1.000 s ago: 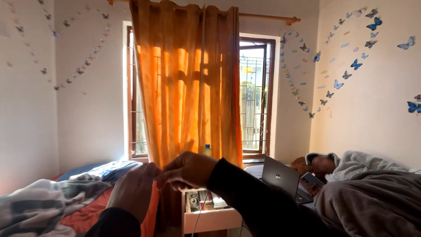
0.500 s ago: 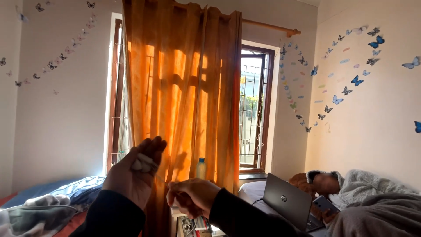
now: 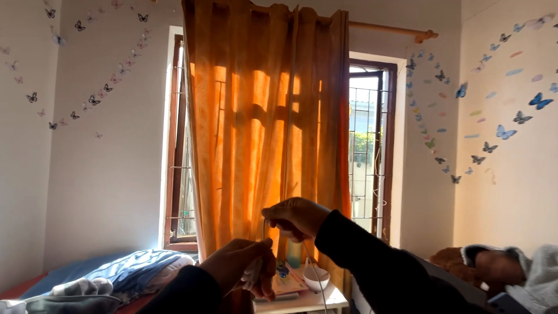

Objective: Untangling a set of white earphones and storing them in a bedside table drawer.

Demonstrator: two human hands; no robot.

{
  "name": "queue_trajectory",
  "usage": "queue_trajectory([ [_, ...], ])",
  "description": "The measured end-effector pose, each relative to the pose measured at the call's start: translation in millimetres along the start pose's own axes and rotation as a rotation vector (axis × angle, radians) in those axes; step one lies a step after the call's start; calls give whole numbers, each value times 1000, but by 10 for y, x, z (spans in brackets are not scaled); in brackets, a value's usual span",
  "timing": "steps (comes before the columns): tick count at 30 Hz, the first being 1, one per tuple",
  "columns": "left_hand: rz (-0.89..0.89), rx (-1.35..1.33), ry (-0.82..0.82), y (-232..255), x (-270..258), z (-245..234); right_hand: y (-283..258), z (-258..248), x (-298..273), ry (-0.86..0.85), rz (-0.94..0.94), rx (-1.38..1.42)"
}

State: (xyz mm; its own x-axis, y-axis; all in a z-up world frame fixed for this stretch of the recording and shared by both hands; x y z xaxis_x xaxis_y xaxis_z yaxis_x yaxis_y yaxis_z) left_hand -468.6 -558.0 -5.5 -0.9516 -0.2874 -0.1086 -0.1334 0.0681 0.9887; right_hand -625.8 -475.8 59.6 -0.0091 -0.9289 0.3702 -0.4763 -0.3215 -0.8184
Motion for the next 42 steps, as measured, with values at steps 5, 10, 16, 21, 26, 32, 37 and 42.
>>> queue_trajectory([
  [5,93,-171,-268,28,509,-163,570,126,132,104,172,347],
  [10,312,-615,-202,189,992,-543,1938,-24,613,-349,122,1013],
  [16,352,-551,385,-79,1700,-1320,1541,-424,562,-306,-68,243],
  [21,-76,143,398,-339,2338,-1254,1294,-1136,783,-95,-202,-220],
  [26,-75,336,53,-387,2939,-1205,1931,-1483,1275,-67,-20,11],
  [32,255,-297,-247,-217,3371,-1627,3047,-1243,1687,-83,161,655],
  [37,371,-403,253,-262,3909,-2549,3037,-1263,2119,-259,106,340],
  [42,171,418,437,-451,4544,-2843,2808,-1734,2686,-200,14,-364],
])
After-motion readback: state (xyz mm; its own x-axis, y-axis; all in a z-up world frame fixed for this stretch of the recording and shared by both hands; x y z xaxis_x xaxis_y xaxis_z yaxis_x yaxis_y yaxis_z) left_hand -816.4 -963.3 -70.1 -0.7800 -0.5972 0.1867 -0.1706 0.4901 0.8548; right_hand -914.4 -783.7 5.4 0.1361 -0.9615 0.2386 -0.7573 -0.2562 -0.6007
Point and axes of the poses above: each hand's wrist, its own x-axis towards the middle knuckle, its own z-axis out of the palm, y = z × x, the point moved 3 cm from there along x, towards the middle knuckle, and after that the axes turned 12 degrees about -z, right-handed, at the moved point
